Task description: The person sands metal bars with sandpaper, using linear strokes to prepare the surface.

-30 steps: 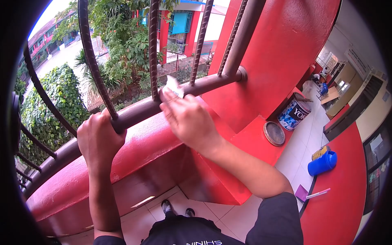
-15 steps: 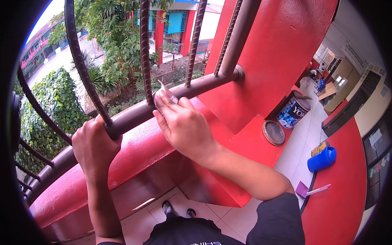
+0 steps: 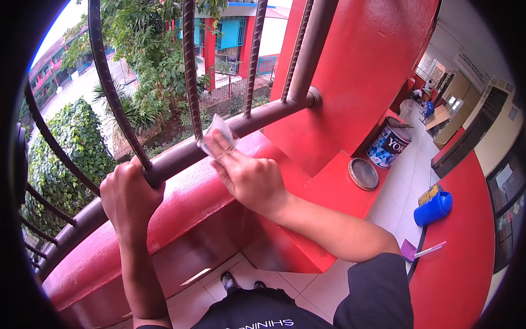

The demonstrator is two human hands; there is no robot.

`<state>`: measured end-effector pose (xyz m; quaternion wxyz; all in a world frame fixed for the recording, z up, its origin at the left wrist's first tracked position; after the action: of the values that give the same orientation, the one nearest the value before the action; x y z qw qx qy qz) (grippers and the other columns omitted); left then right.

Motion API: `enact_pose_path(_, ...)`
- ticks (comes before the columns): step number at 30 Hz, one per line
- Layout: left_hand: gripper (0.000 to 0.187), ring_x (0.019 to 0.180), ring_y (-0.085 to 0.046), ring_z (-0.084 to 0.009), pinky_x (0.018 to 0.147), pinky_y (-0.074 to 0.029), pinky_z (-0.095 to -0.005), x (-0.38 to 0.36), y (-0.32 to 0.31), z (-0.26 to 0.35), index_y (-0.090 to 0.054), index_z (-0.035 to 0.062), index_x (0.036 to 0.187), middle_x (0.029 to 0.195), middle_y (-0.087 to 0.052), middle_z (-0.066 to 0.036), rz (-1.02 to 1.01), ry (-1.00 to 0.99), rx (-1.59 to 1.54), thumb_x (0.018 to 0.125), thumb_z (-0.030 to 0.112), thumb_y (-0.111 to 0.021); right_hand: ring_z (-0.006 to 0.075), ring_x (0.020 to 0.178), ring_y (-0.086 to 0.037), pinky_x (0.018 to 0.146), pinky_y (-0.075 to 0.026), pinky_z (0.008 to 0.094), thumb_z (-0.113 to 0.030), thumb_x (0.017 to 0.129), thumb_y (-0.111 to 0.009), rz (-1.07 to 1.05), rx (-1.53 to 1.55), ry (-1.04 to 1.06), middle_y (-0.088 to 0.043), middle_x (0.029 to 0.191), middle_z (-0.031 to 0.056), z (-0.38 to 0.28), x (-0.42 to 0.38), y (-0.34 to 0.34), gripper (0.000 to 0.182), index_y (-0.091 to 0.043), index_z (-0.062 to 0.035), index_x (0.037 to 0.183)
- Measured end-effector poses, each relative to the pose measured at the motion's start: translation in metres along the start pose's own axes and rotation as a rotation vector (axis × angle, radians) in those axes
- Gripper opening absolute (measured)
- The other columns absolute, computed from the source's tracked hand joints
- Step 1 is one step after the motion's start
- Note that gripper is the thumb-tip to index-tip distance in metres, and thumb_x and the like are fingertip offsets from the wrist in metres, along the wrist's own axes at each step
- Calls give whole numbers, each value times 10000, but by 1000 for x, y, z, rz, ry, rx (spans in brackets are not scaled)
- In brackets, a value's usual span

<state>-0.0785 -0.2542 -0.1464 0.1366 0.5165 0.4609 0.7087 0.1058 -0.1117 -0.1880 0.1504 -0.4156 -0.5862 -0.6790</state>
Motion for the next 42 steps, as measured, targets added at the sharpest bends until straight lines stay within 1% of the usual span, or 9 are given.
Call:
enact_pose_path(1,164,716,-722,-343,691,-569,-456,1,0,0,-697,73,794,738,-701,-152,1,1,3,793,229,-749,354,791,-747,622,-605,430,-309,1078,-536,-48,56,-10,-718,1254,150,-3,-1,1,435,-602,-119,1464)
enact_pose_path(14,195,704,-735,-342,667,-579,-447,2,3,1,-743,93,804,728,-712,-148,-17,2,35,778,284,-774,323,938,-759,792,-625,459,-307,1064,-550,156,54,-96,-704,1319,118,22,15,-14,385,-669,-104,1368)
enact_pose_path(20,286,738,-756,-329,688,-603,-439,-1,4,1,-781,109,852,778,-747,-132,-24,-8,76,749,370,-831,397,969,-727,834,-608,500,-340,1087,-507,-153,52,-308,-694,1304,160,37,23,14,416,-625,-135,1430)
enact_pose_path(24,333,771,-759,-331,700,-607,-442,-2,6,1,-776,102,917,802,-752,-121,-75,6,90,751,380,-849,393,1031,-719,845,-610,514,-387,1099,-464,82,197,-34,-641,1388,172,10,6,-23,447,-610,-149,1448)
enact_pose_path(27,568,1018,-722,-318,895,-575,-440,-12,9,-5,-656,79,1264,1042,-736,-138,-12,-105,-80,776,269,-875,413,880,-741,754,-614,551,-398,1103,-459,-117,40,-334,-673,1350,151,25,20,15,431,-603,-207,1462)
enact_pose_path(32,560,1095,-620,-339,1020,-487,-461,-53,36,-35,-636,70,1256,1170,-655,-136,381,-241,-388,768,193,-883,405,997,-728,822,-607,543,-432,1110,-422,210,217,-7,-723,1225,193,3,10,-17,474,-621,-151,1436)
enact_pose_path(36,516,1095,-611,-335,1016,-455,-467,-79,45,-91,-598,68,1258,1155,-642,-134,691,-90,-136,852,258,-855,397,1139,-684,972,-562,502,-397,1095,-474,-312,112,-536,-689,1296,204,19,31,17,448,-659,-104,1380)
enact_pose_path(40,515,1192,-566,-361,1055,-430,-496,-88,50,-123,-562,48,1257,1246,-586,-180,585,-153,50,891,301,-824,416,990,-730,852,-597,562,-456,1095,-419,204,232,-63,-750,1153,176,2,22,-17,454,-693,-176,1324)
enact_pose_path(42,546,1253,-531,-373,1073,-422,-505,-99,42,-145,-543,43,1273,1295,-537,-205,605,-150,-85,896,322,-822,424,1100,-685,942,-561,510,-434,1105,-436,-214,138,-487,-705,1220,239,5,27,19,475,-675,-111,1357)
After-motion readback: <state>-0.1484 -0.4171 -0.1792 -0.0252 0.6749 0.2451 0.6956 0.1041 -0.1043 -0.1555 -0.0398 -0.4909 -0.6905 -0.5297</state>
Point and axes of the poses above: each hand's wrist, its own x-axis towards the middle knuckle, its own y-axis out of the back of the hand, z = x × y, the point moved 2 cm from there along x, towards the middle knuckle
